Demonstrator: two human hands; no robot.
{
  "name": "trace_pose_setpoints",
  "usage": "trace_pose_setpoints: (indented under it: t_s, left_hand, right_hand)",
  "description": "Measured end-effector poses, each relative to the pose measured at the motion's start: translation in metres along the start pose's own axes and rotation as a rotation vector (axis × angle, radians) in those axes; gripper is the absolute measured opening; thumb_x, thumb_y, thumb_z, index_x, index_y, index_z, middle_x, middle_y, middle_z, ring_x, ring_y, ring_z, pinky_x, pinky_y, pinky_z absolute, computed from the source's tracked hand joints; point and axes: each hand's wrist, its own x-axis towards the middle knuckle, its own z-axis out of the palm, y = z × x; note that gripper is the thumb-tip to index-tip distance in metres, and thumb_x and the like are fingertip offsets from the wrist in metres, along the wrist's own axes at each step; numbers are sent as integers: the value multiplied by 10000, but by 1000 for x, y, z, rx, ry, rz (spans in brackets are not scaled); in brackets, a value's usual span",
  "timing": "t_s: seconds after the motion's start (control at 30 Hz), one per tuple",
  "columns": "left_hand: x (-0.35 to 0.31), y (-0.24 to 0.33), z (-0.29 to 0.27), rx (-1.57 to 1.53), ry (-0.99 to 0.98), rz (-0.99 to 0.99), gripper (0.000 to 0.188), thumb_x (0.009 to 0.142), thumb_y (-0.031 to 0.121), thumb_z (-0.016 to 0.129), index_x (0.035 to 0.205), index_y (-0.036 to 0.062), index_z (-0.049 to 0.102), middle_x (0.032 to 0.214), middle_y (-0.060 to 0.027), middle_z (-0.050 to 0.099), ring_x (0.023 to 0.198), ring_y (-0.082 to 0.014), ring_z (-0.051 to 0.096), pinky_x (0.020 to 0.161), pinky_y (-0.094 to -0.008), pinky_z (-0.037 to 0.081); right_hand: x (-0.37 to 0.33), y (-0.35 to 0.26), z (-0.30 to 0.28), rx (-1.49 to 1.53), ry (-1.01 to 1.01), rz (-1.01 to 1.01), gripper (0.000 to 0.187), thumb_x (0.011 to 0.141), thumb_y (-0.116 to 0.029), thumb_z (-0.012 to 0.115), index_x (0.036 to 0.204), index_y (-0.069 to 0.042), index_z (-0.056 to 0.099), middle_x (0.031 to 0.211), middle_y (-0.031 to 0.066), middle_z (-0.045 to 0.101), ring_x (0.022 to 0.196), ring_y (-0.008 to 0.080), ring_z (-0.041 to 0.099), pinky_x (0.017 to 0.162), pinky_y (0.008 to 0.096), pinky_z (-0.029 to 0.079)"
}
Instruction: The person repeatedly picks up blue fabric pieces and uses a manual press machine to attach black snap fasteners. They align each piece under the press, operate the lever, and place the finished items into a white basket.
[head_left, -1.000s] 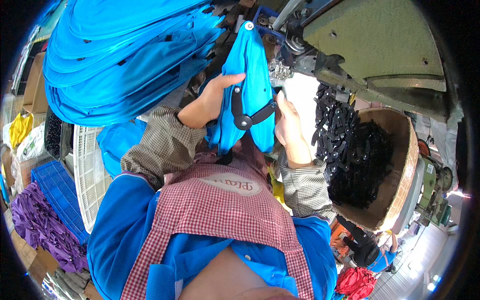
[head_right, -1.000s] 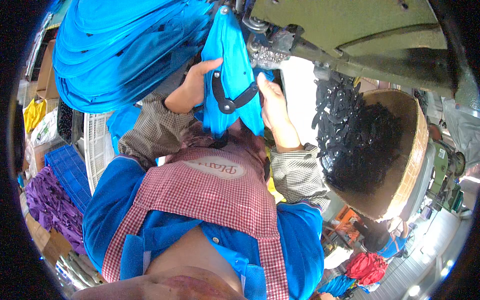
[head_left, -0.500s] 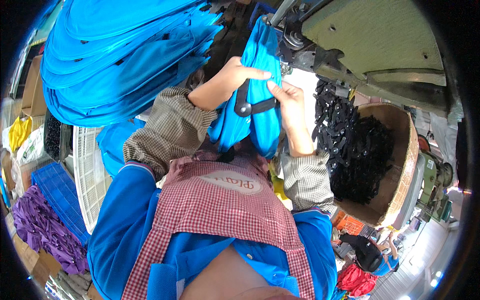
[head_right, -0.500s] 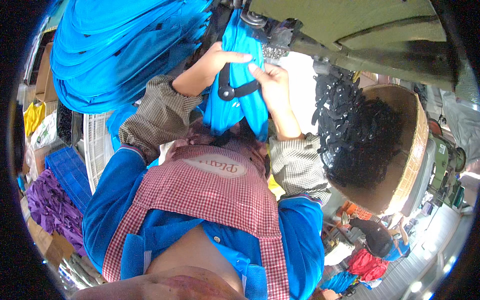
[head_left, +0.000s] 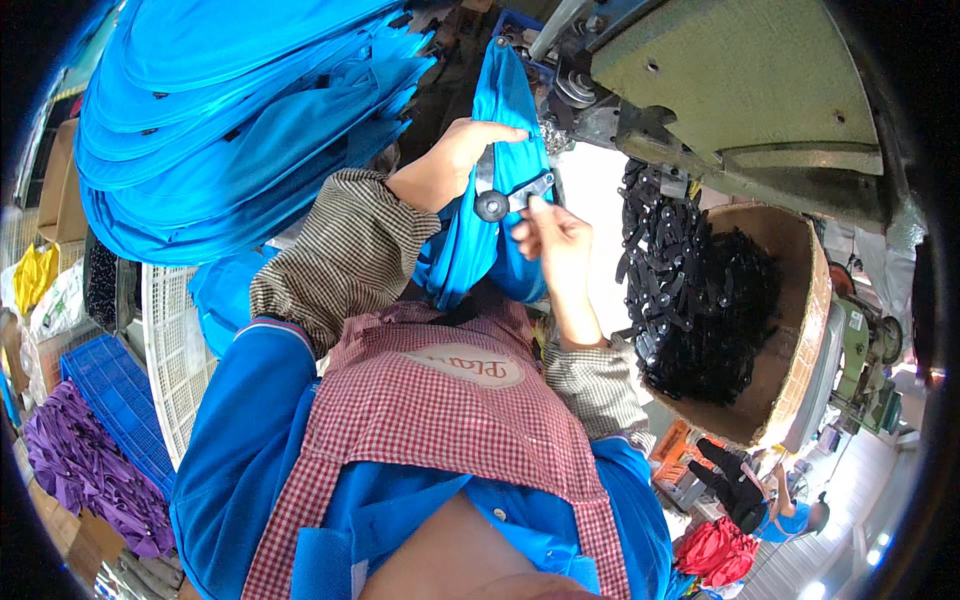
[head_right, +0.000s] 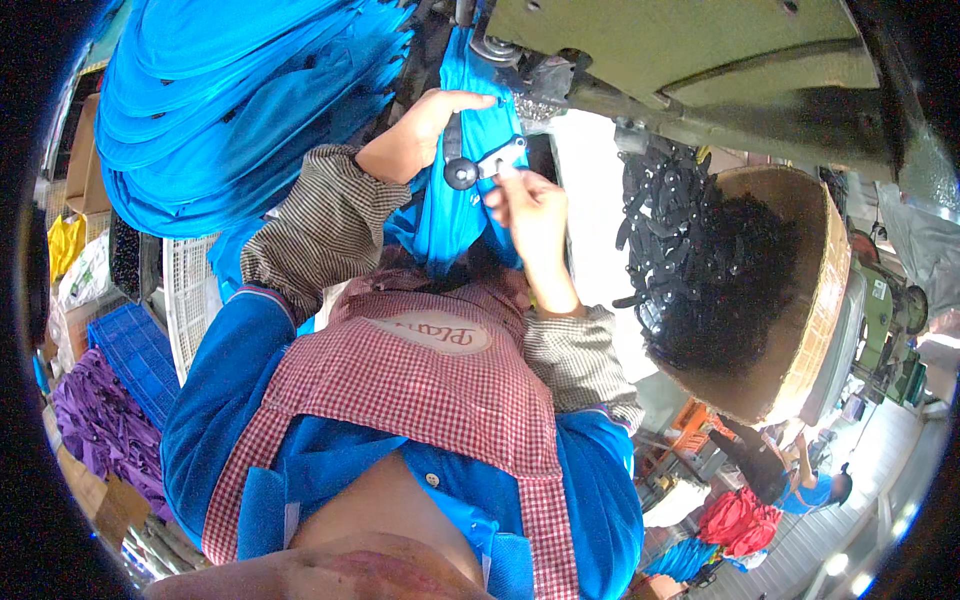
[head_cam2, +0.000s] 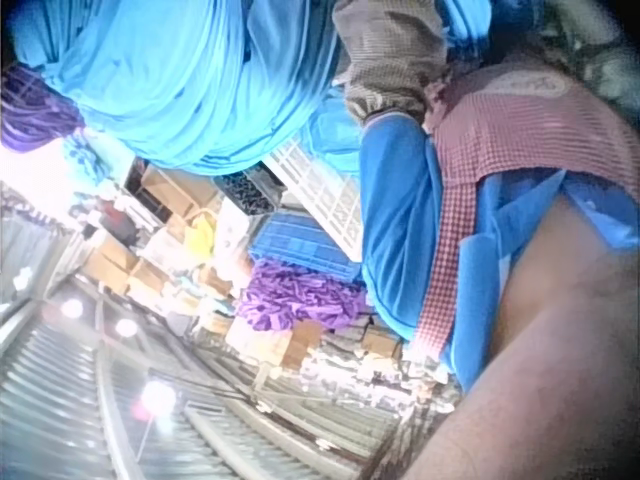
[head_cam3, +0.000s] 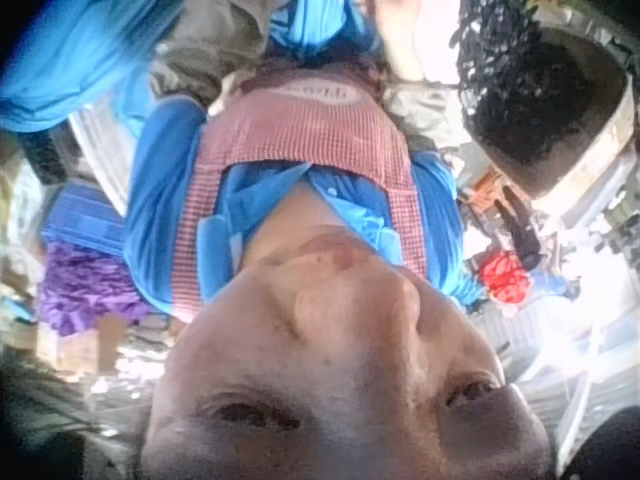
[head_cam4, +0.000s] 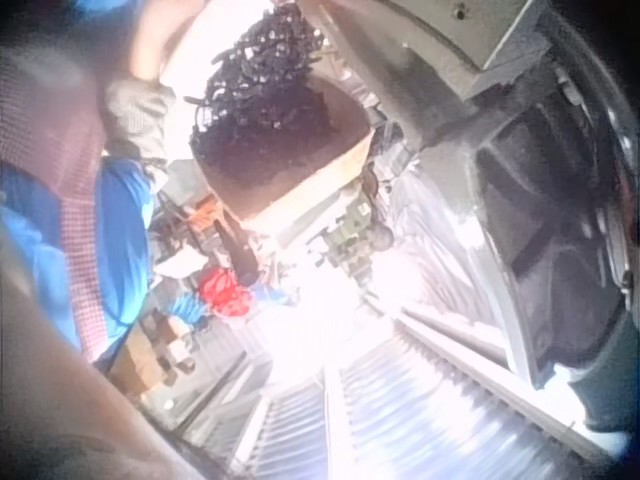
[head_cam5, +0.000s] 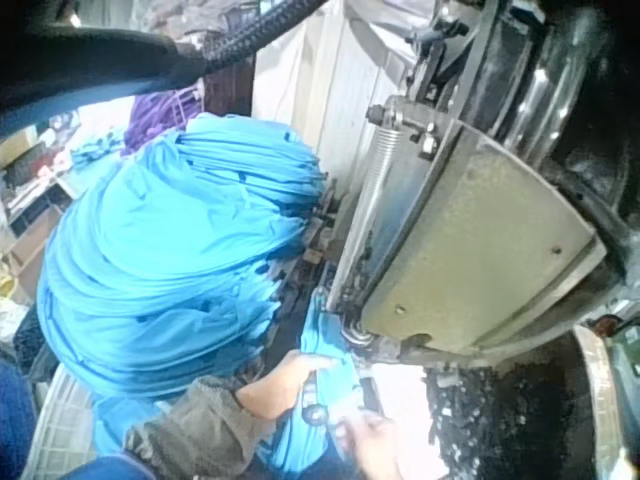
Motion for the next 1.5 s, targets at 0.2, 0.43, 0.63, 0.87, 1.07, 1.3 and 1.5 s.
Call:
trace_pose_setpoints:
  t_s: [0.2,0.43,0.63,0.87,1.07,1.3,1.5]
  left_hand:
    - [-8,-5,3,137,33,281,187,779,154,613,881,-3,621,805,-105,648,675,-200,629,658,-343,510]
    - [-49,-52,-7,7,-10,428,330,779,140,649,1065,32,524,941,-17,582,870,-111,546,810,-269,430]
    - [-26,-51,-14,167,3,508,243,838,107,557,1064,26,522,968,-35,582,863,-116,549,763,-266,450]
    - [-41,-29,-5,209,-22,454,226,843,119,544,1047,21,533,934,-23,581,839,-100,540,747,-252,443]
    - [-124,3,-36,298,-28,248,488,813,257,609,1197,-4,460,1092,-75,548,970,-145,519,845,-270,410]
    - [-226,42,-122,137,115,407,642,782,360,591,1251,-25,381,1188,-191,489,1047,-287,520,915,-387,420]
    - [-336,78,-95,436,-1165,390,213,850,156,522,944,-32,551,858,-182,620,741,-239,622,701,-337,506]
  right_hand:
    - [36,-28,10,-84,40,-282,272,819,-146,609,575,-40,553,488,5,516,414,45,446,390,189,329]
    - [48,-28,4,37,-32,-119,314,824,-215,612,561,-65,529,476,18,512,360,62,429,347,189,306]
    - [34,-16,-6,-671,203,-484,323,832,-205,595,576,-25,515,464,6,472,424,46,402,400,218,310]
    - [24,54,-27,-43,170,-354,335,897,-218,510,603,-57,517,518,-37,444,474,33,349,433,202,278]
    - [20,85,-55,231,174,-168,247,887,-192,495,689,-50,536,594,27,537,480,105,449,441,247,352]
    - [47,213,-50,302,140,469,241,883,-265,474,1043,-85,485,898,35,542,632,142,515,498,285,421]
    - [3,210,-11,691,-73,813,215,899,-268,396,899,-132,563,642,73,507,465,176,461,398,324,388]
